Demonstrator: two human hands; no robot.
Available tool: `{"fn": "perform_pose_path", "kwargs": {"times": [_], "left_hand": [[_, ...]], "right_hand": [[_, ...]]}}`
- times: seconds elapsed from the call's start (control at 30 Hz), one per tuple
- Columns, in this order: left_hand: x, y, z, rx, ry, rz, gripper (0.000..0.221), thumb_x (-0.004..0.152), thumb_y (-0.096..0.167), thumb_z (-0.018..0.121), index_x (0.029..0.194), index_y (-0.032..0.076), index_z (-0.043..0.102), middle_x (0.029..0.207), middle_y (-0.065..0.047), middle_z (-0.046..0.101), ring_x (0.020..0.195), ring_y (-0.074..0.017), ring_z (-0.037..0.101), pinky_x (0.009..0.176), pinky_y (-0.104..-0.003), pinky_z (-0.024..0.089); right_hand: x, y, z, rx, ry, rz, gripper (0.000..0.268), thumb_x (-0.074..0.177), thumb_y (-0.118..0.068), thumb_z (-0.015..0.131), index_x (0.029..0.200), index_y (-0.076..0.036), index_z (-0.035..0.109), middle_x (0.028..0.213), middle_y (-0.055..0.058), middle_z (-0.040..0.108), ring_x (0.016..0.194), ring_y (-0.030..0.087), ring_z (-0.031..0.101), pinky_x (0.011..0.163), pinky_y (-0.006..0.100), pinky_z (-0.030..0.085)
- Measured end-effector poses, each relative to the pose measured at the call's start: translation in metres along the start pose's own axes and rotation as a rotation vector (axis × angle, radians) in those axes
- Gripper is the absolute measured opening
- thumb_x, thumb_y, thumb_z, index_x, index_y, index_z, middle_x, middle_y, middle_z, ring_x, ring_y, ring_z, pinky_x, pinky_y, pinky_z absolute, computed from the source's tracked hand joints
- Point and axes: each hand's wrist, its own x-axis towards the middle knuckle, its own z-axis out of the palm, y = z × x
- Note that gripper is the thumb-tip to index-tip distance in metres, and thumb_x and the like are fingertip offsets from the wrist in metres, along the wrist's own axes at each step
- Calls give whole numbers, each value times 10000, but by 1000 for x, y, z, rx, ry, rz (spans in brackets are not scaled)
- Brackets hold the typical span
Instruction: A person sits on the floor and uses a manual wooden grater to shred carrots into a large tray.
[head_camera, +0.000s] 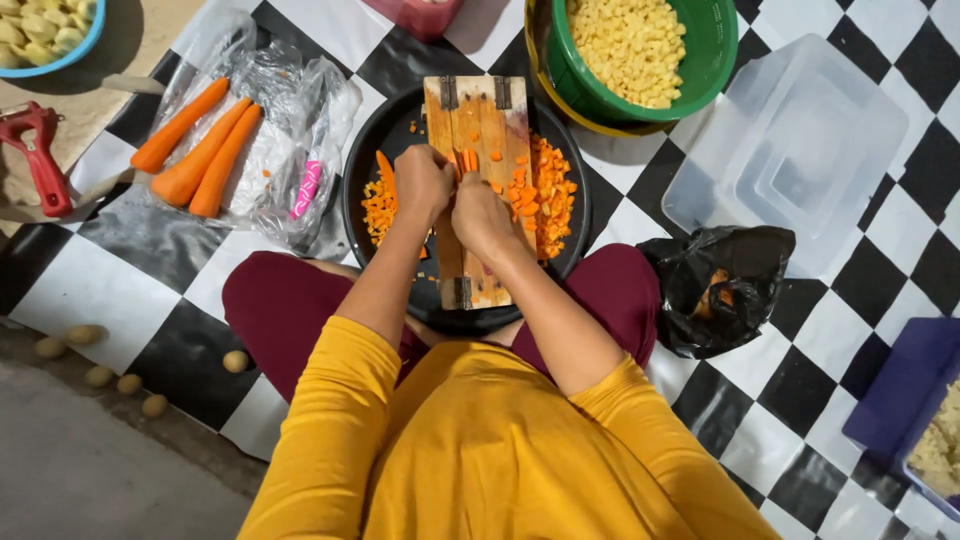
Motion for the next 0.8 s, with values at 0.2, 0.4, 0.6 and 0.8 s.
{"fn": "perform_pose_path", "kwargs": {"times": [0.2, 0.4, 0.6, 0.8], "left_hand": [[7, -2, 4, 84, 39, 13, 125, 843, 93, 785, 951, 31, 787, 850, -172, 760, 893, -338, 766, 749, -413, 636], [2, -2, 1, 48, -25, -9, 124, 876, 77, 733, 959, -4, 776, 905, -214, 757, 911, -369, 757, 725, -434, 628], [1, -2, -1, -7, -10, 7, 93, 876, 51, 708, 927, -17, 746, 876, -226, 739, 866, -344, 754, 684, -414, 619], [-6, 3, 2, -50, -30, -23, 115, 950, 82, 649, 964, -16, 707, 814, -154, 727, 688, -205, 744, 627, -321, 624]], "right_hand": [[-7, -18, -10, 167, 15, 46, 444, 1006, -283, 204, 1241, -40, 491, 1246, 266, 637, 1241, 471, 581, 1054, 580, 456], [-23, -24, -16, 49, -36, 38, 473, 976, -157, 189, 1314, 39, 456, 1343, 317, 580, 1315, 515, 517, 1118, 629, 384], [-97, -38, -36, 15, -116, 123, 469, 981, -104, 196, 1307, 60, 491, 1352, 335, 567, 1331, 519, 500, 1130, 627, 364], [-94, 43, 21, 88, -154, 134, 506, 996, -238, 213, 1277, 40, 528, 1328, 335, 577, 1305, 526, 515, 1093, 639, 406]]}}
